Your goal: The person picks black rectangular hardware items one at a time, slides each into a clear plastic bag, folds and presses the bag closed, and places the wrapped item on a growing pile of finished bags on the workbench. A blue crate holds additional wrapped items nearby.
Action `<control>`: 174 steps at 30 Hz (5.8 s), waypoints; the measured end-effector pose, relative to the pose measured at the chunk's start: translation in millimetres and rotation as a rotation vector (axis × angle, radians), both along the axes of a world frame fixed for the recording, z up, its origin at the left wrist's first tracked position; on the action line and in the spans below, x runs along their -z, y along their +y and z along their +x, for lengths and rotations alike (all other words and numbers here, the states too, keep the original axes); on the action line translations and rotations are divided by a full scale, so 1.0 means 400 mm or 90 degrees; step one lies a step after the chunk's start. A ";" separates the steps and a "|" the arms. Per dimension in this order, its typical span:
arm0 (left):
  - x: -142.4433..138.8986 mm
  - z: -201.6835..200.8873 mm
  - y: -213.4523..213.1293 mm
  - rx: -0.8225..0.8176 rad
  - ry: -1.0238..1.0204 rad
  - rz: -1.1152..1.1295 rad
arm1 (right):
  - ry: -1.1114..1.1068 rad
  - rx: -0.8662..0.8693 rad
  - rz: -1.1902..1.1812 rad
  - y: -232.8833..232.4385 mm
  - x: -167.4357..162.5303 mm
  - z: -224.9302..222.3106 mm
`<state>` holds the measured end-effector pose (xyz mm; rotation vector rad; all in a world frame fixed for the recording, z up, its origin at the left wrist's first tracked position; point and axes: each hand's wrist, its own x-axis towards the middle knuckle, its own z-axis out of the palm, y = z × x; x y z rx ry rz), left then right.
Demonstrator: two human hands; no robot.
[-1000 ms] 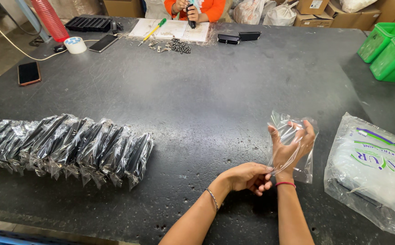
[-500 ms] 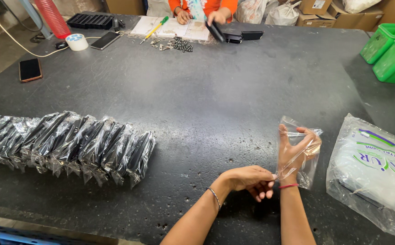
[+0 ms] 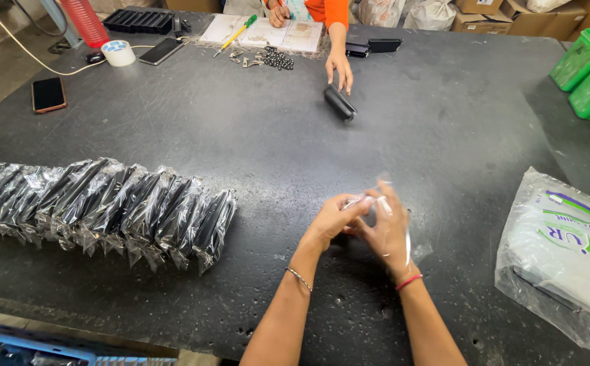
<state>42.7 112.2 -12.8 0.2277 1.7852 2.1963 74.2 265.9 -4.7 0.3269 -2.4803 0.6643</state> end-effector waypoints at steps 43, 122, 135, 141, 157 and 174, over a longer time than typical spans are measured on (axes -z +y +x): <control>-0.081 0.029 -0.077 -0.220 0.304 -0.313 | -0.193 -0.189 0.056 -0.050 0.002 0.014; 0.080 -0.090 -0.062 -0.378 0.378 -0.478 | -0.187 0.116 0.054 -0.291 -0.257 -0.534; 0.046 -0.062 -0.059 -0.341 0.374 -0.499 | -0.157 0.113 -0.031 -0.094 -0.150 -0.280; 0.034 -0.039 -0.024 -0.317 0.415 -0.516 | -0.271 0.146 -0.309 0.029 -0.080 -0.112; 0.048 -0.055 0.007 -0.309 0.438 -0.454 | -0.267 0.098 -0.566 0.138 0.002 -0.104; 0.041 -0.035 0.011 -0.336 0.393 -0.401 | -0.413 -0.101 -0.729 0.224 -0.093 -0.027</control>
